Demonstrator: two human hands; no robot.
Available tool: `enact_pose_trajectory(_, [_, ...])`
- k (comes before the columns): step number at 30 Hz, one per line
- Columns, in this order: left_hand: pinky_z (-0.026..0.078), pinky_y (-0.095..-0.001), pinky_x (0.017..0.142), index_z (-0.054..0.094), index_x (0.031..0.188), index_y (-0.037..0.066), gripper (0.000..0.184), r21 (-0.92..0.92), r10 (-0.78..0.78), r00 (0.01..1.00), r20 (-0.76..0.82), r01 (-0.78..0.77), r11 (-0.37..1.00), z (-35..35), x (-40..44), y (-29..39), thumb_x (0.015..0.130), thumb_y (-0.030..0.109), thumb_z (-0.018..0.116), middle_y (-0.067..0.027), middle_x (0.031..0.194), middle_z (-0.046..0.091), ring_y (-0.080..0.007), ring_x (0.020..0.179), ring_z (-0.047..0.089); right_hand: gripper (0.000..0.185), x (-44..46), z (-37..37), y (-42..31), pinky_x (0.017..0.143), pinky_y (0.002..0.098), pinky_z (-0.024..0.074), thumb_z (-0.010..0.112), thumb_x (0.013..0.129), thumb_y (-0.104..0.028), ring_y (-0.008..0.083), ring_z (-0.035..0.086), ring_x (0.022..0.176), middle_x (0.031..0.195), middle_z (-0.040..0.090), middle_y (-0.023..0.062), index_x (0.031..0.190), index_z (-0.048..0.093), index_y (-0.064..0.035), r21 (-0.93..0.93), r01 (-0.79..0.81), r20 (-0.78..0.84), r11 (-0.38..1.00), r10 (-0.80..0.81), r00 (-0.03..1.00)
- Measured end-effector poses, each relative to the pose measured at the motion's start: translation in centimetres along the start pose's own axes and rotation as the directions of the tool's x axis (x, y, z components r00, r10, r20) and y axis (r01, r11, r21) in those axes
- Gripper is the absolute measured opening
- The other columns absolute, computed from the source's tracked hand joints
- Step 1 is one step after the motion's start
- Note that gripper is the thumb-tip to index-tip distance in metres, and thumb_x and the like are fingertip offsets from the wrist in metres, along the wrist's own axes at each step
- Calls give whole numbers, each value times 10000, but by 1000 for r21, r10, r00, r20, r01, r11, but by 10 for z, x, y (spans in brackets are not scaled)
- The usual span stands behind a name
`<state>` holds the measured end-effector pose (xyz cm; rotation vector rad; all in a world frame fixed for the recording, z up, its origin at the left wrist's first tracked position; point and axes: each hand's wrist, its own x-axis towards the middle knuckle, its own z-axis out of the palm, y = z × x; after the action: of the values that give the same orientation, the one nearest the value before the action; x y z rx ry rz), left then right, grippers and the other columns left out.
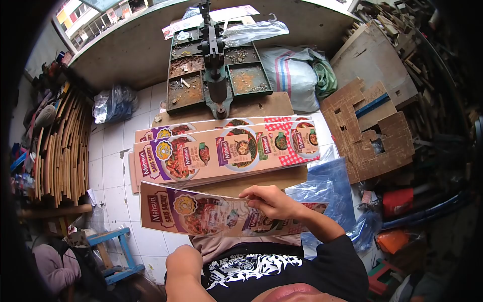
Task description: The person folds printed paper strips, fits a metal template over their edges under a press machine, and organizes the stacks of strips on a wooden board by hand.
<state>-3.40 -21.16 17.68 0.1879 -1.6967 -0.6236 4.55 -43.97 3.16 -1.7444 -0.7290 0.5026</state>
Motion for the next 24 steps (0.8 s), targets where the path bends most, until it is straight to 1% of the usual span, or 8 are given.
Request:
enact_pose_trajectory(9, [389,-417,1030,521,1314,233,567,-2,-44,992,117,44,999,-2,3,0,798,351,723,-234,1246,602,-412,1244,518,248,2,3,-1,694,308,499,600,927,-24,188,645,756,851,665,120,1175,589,-18,-14,6,-3,1000,-6,1000])
enact_pose_trajectory(12, [391,-405,928,523,1158,211,396,42,-1,998,65,-1,999,-4,3,2,841,421,633,-183,1098,589,-362,1088,535,250,2,2,-2,688,309,497,602,924,-20,189,644,750,845,663,119,1174,590,-19,-21,1,4,1000,-1,1000])
enact_pose_trajectory(15, [393,-393,827,526,1002,188,325,157,93,995,-24,-88,984,-4,6,4,884,491,544,-133,949,577,-312,933,552,251,2,3,-2,682,308,495,602,921,-16,189,642,744,838,661,119,1172,591,-18,-23,23,-7,999,-23,1000])
enact_pose_trajectory(18, [396,-382,725,528,846,166,409,335,215,973,-84,-175,926,-7,15,6,927,560,454,-82,800,564,-263,777,569,253,2,3,-2,680,306,493,602,919,-12,189,641,743,838,661,117,1171,592,-18,-15,28,-11,1000,-28,1000])
enact_pose_trajectory(21, [398,-370,624,531,690,143,585,486,304,948,-96,-222,845,-7,19,5,970,630,364,-32,652,552,-213,621,586,255,2,3,-2,684,305,493,602,918,-10,189,641,747,843,661,119,1173,592,-17,-18,23,-8,1000,-23,1000])
enact_pose_trajectory(24, [392,-372,608,520,675,133,579,377,256,959,-119,-194,906,-5,15,6,978,603,369,-36,640,527,-217,600,563,256,2,3,-2,694,305,494,601,918,-8,190,642,758,853,662,122,1173,592,-15,-16,13,-2,1000,-13,1000])
